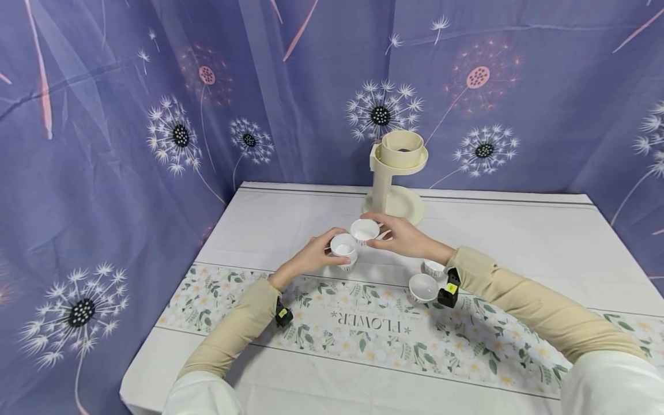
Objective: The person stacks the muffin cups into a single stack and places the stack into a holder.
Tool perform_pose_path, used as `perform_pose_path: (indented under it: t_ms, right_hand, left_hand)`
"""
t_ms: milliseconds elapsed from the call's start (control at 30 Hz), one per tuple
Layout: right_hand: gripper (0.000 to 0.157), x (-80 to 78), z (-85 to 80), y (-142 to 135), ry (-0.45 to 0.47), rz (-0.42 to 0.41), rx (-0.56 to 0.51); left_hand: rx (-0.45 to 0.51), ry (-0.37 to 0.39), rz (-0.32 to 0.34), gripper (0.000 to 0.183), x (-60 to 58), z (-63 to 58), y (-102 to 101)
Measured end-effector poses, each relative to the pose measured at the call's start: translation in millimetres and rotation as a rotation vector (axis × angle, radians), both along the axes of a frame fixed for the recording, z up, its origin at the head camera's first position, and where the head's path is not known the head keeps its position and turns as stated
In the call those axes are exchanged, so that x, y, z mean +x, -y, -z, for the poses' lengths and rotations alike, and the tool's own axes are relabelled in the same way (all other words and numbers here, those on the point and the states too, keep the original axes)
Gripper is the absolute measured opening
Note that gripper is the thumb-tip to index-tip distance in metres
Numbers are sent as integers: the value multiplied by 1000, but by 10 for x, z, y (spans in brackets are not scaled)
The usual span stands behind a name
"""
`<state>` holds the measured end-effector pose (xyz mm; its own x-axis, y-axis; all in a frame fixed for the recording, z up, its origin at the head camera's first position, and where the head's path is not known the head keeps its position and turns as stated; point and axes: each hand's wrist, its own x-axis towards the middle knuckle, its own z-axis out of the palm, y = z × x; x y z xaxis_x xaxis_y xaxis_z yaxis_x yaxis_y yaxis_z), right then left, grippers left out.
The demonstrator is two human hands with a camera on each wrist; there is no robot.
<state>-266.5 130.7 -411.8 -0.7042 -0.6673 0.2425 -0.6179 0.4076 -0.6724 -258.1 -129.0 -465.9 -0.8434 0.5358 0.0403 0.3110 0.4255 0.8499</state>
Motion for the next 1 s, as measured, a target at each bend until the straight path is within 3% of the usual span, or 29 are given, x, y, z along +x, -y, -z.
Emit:
perform_pose_path:
  t_ms: [167,600,1000]
  right_hand:
    - [58,-4,18,25,-54,-37,-24]
    - [59,-5,-50,117,0,-90,35]
    - [57,-32,-65,237,-66,-144,64]
  left_hand:
    - [-27,9,-13,63,-4,3,6]
    - [-56,-4,-15,64,-16,-4,4]
    - [-45,7,-12,68,-14,9,21]
